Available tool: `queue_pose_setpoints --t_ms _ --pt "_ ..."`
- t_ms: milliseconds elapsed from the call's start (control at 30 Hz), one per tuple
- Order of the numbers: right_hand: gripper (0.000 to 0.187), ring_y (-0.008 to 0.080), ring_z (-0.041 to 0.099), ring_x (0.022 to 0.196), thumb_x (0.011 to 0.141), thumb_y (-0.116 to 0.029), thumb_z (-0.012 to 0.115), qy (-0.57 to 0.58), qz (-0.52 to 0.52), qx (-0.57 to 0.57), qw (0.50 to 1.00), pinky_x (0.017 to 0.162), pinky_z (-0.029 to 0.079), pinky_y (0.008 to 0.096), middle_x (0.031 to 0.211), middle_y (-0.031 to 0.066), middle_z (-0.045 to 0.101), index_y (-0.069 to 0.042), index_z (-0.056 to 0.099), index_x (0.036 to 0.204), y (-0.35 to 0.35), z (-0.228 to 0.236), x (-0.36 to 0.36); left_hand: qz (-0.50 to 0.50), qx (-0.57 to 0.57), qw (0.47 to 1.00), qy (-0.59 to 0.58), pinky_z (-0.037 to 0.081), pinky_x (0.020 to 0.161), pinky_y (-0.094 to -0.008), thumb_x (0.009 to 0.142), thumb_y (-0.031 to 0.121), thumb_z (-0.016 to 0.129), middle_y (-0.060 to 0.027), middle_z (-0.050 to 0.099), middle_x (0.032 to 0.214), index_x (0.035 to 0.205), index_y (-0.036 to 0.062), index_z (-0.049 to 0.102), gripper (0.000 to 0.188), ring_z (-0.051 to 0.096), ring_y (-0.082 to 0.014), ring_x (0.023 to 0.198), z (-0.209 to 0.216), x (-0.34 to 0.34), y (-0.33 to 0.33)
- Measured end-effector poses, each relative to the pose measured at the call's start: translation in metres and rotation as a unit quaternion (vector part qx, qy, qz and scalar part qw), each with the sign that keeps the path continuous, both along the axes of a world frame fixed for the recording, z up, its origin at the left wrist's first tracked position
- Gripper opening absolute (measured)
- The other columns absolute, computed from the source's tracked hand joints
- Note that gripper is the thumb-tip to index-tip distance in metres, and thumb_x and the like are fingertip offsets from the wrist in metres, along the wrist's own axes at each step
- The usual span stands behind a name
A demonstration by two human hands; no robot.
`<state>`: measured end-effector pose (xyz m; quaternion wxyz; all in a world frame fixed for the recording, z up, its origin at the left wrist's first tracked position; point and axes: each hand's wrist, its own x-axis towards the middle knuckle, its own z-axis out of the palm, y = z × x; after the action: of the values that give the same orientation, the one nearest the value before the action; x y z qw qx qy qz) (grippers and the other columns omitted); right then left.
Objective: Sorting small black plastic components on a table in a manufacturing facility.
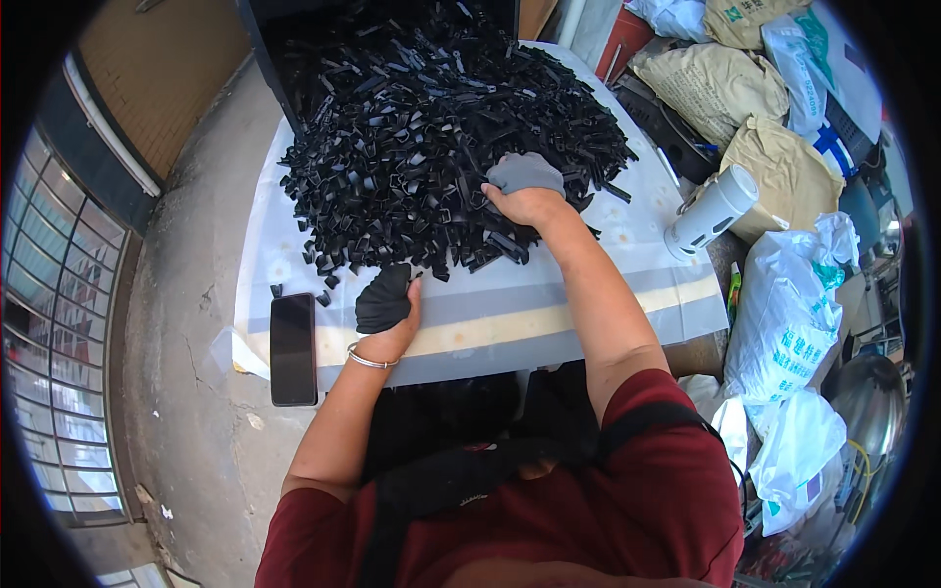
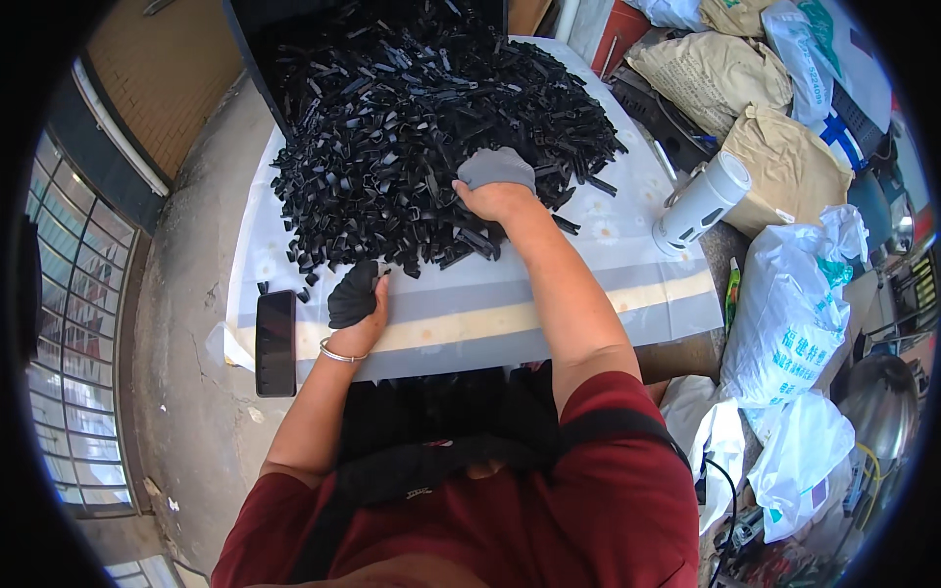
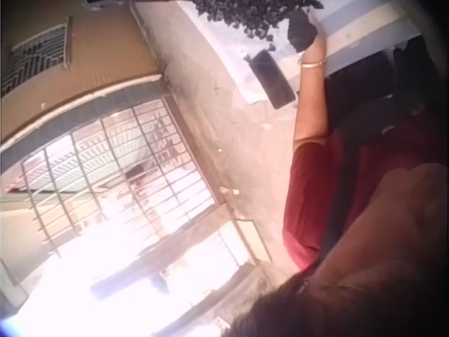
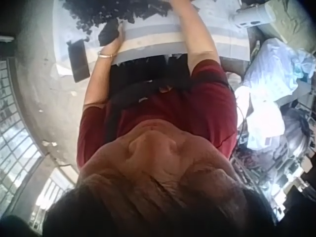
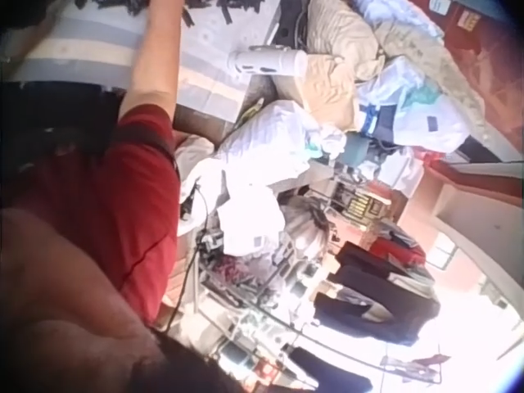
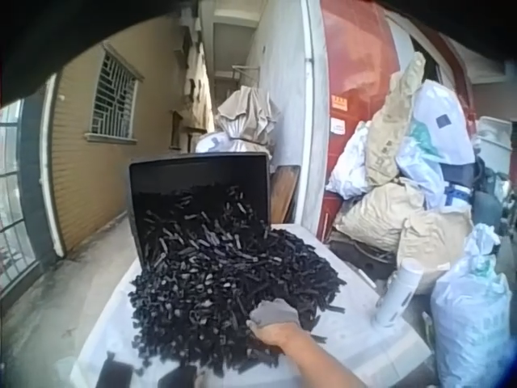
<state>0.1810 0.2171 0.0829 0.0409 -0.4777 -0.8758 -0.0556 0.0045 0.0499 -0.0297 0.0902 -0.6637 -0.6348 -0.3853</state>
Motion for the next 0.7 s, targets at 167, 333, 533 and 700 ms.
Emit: queue_pose_setpoints --t_ms 167,333,533,700 --pt "0.034 0.0313 0.055 0.093 0.081 -0.034 0.050 0.000 0.062 0.023 0.998 0.078 0.045 0.0384 0.097 0.0144 0.058 -0.003 0.061 0.089 -0.042 -0.008 0.015 0.018 0.004 1.000 0.003 0.048 0.067 -0.0364 0.080 0.020 0.059 -0.0134 0.062 0.084 0.094 0.0020 0.057 0.023 0.060 -0.0292 0.074 0.000 -0.004 -0.012" --pt "0.032 0.0311 0.056 0.092 0.082 -0.035 0.047 0.082 0.065 -0.015 0.994 0.079 0.045 0.0397 0.098 0.0125 0.059 -0.009 0.064 0.088 -0.055 -0.023 0.030 0.016 -0.017 1.000 0.011 0.046 0.066 -0.0373 0.080 0.020 0.056 -0.0124 0.060 0.085 0.092 0.0041 0.057 0.020 0.058 -0.0290 0.076 0.002 -0.007 -0.039" --pt "0.032 0.0322 0.056 0.090 0.084 -0.034 0.050 0.152 0.057 0.031 0.986 0.079 0.043 0.0383 0.098 0.0145 0.059 -0.005 0.059 0.095 -0.065 0.030 0.044 0.004 0.015 1.000 0.014 0.047 0.060 -0.0364 0.079 0.019 0.059 -0.0137 0.061 0.079 0.095 0.0043 0.056 0.021 0.060 -0.0294 0.067 0.021 0.000 -0.068" --pt "0.029 0.0338 0.056 0.083 0.083 -0.028 0.052 0.277 0.115 0.202 0.932 0.075 0.044 0.0404 0.091 0.0157 0.060 -0.004 0.057 0.099 -0.074 0.012 0.055 -0.017 -0.004 1.000 0.024 0.046 0.060 -0.0379 0.079 0.018 0.059 -0.0142 0.059 0.078 0.092 0.0043 0.056 0.019 0.058 -0.0308 0.067 0.037 0.014 -0.088"
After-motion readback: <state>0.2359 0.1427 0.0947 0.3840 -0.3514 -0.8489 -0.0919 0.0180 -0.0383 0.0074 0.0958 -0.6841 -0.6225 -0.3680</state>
